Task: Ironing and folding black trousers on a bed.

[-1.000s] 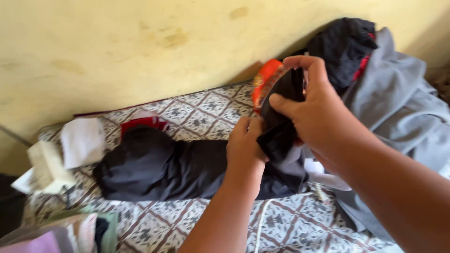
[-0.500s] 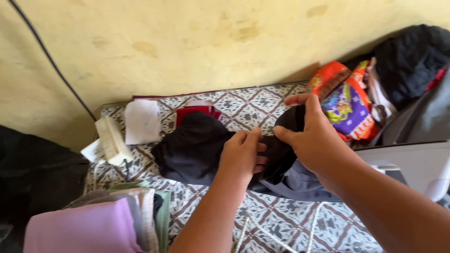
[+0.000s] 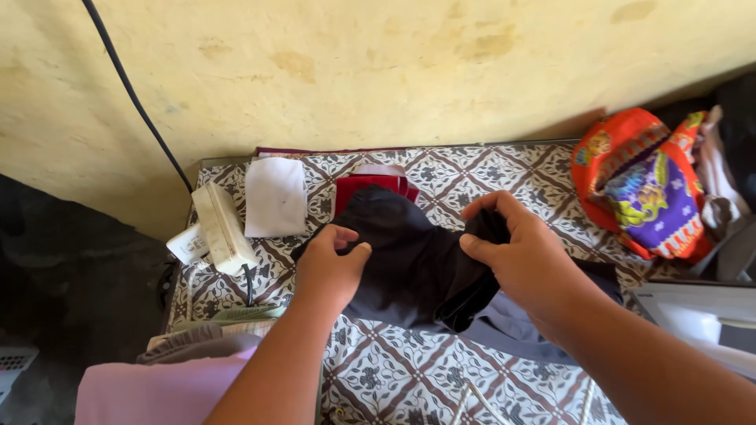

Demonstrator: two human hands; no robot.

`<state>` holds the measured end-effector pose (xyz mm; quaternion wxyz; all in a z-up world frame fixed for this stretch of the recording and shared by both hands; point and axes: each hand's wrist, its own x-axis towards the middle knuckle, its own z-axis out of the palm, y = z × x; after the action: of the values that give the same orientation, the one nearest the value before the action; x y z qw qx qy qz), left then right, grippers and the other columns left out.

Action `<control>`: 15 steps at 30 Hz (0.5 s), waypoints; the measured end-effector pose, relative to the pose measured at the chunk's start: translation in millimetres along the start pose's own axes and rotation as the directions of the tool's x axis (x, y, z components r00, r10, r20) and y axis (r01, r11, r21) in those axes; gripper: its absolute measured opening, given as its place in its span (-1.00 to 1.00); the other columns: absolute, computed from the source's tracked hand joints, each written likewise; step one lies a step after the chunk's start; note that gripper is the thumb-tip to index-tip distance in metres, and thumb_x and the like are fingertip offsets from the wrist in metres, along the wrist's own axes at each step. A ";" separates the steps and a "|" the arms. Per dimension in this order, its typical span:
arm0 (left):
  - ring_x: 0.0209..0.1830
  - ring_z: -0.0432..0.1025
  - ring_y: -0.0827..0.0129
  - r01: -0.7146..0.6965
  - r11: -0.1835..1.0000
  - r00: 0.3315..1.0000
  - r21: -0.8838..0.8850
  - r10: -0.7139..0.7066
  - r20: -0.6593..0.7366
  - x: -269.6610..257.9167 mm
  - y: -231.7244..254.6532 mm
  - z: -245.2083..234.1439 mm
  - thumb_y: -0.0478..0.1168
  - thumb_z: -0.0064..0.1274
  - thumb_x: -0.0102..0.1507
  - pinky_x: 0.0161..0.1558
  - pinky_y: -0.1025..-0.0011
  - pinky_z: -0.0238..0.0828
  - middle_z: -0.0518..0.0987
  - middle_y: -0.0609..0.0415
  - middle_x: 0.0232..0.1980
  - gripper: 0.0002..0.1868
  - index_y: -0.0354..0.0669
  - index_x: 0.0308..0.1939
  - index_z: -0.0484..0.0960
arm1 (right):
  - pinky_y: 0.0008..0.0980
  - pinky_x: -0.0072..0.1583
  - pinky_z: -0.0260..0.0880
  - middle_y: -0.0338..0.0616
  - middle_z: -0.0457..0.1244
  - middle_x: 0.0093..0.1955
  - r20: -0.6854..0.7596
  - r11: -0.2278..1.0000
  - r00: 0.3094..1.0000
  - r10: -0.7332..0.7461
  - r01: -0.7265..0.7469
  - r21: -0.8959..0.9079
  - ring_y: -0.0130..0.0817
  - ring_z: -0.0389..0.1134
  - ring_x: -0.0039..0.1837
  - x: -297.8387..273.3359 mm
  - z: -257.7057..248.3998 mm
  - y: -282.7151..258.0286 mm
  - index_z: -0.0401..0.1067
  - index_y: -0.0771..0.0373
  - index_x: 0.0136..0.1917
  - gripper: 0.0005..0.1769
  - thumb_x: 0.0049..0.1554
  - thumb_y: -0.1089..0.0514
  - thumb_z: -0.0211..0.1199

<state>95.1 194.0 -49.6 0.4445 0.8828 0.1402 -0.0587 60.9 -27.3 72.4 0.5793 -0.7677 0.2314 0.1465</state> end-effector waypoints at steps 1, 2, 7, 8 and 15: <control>0.07 0.56 0.13 0.011 1.000 1.000 0.024 -0.011 0.001 8.6 -5.7 -1.0 -0.02 0.21 0.11 0.09 0.22 0.44 0.68 -0.01 0.03 -0.61 -0.10 -0.05 0.68 | -0.42 -0.17 0.23 -0.26 0.24 -0.14 0.006 1.000 1.000 -0.022 0.022 0.017 -0.50 0.22 -0.14 8.7 4.3 3.5 0.41 0.14 0.08 -0.77 0.13 0.25 0.30; 0.12 0.54 0.13 0.020 0.999 1.000 0.049 -0.020 0.003 17.4 -10.9 -1.6 -0.02 0.21 0.11 0.13 0.22 0.42 0.66 -0.01 0.07 -0.59 -0.08 -0.02 0.66 | -0.44 -0.16 0.25 -0.26 0.25 -0.13 0.010 0.998 0.999 -0.044 0.043 0.035 -0.51 0.23 -0.14 17.4 8.1 7.3 0.40 0.14 0.10 -0.72 0.10 0.28 0.29; 0.19 0.47 0.03 -0.039 0.989 0.999 0.142 0.035 0.027 56.6 -39.4 1.2 -0.05 0.22 0.10 0.20 0.17 0.38 0.59 -0.11 0.15 -0.47 -0.13 0.11 0.57 | -0.36 -0.12 0.29 -0.21 0.25 -0.12 -0.011 0.998 0.998 0.064 -0.064 -0.013 -0.44 0.25 -0.12 38.3 29.8 -4.1 0.27 0.03 0.24 -0.56 0.14 0.21 0.33; 0.22 0.45 0.00 -0.050 0.986 0.998 0.159 0.044 0.040 63.9 -44.1 2.7 -0.06 0.21 0.10 0.23 0.17 0.36 0.56 -0.14 0.18 -0.44 -0.15 0.16 0.55 | -0.36 -0.07 0.37 -0.17 0.26 -0.13 -0.012 0.996 0.996 0.086 -0.087 -0.013 -0.43 0.30 -0.10 42.3 32.9 -6.7 0.23 -0.02 0.29 -0.49 0.13 0.20 0.33; 0.39 0.28 -0.06 -0.002 0.957 0.977 0.291 -0.061 0.206 102.1 -66.4 20.8 0.08 0.12 0.21 0.35 0.10 0.21 0.40 -0.20 0.36 -0.29 -0.09 0.39 0.36 | -0.25 0.02 0.43 -0.10 0.32 -0.06 -0.006 0.966 0.966 0.259 -0.259 0.001 -0.34 0.37 -0.04 72.8 48.6 -9.9 0.12 -0.07 0.35 -0.40 0.13 0.17 0.31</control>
<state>173.0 234.8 -136.4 0.3221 0.9247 0.0950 -0.1795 130.1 7.9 30.7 0.5544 -0.7314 0.3316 0.2185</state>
